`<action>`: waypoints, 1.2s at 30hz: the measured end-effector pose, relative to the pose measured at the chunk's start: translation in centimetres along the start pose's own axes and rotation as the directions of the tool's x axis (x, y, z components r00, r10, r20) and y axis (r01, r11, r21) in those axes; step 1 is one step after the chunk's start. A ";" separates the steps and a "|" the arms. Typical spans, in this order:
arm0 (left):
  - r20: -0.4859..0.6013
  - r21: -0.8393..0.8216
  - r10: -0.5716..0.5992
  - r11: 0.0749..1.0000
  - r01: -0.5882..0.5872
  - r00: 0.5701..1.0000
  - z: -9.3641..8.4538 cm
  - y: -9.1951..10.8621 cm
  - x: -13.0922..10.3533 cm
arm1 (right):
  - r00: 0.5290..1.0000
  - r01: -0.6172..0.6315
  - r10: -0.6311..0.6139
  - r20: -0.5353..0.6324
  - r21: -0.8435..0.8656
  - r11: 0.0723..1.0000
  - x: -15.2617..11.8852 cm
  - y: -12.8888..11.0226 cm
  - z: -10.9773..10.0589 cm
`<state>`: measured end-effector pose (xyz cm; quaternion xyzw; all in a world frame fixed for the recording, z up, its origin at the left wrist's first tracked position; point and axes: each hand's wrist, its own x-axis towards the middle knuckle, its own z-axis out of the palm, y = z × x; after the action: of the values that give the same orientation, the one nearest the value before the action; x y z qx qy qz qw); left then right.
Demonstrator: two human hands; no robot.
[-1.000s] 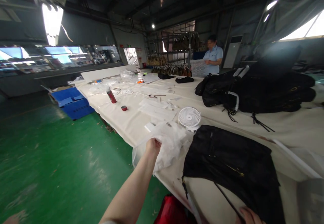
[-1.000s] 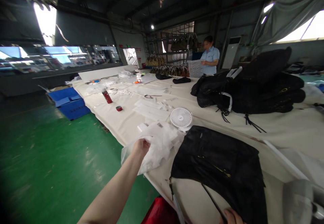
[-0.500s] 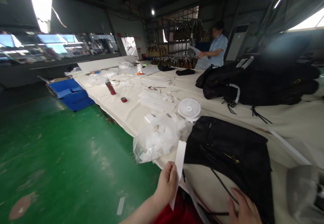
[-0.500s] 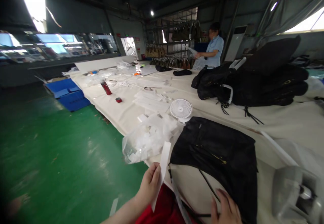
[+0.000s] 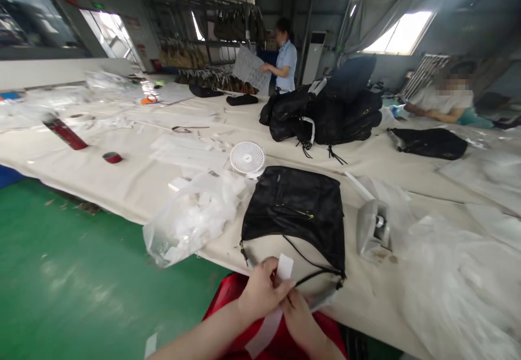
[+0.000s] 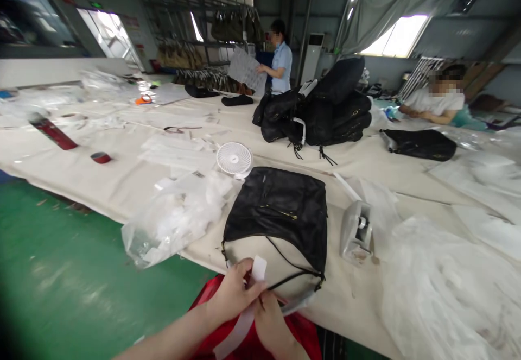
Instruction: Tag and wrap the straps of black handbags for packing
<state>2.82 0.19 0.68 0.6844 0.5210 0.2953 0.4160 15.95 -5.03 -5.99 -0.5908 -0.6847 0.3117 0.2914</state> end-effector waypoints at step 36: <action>0.391 -0.002 -0.064 0.998 0.071 0.918 -2.8 -1.6 2.4 | 0.694 -0.445 0.671 0.262 0.888 0.113 -2.7 2.2 -7.5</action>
<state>0.46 3.37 0.57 0.7079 0.4485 0.1425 0.5267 23.47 -6.88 -3.00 -0.5675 -0.0820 0.6551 0.4920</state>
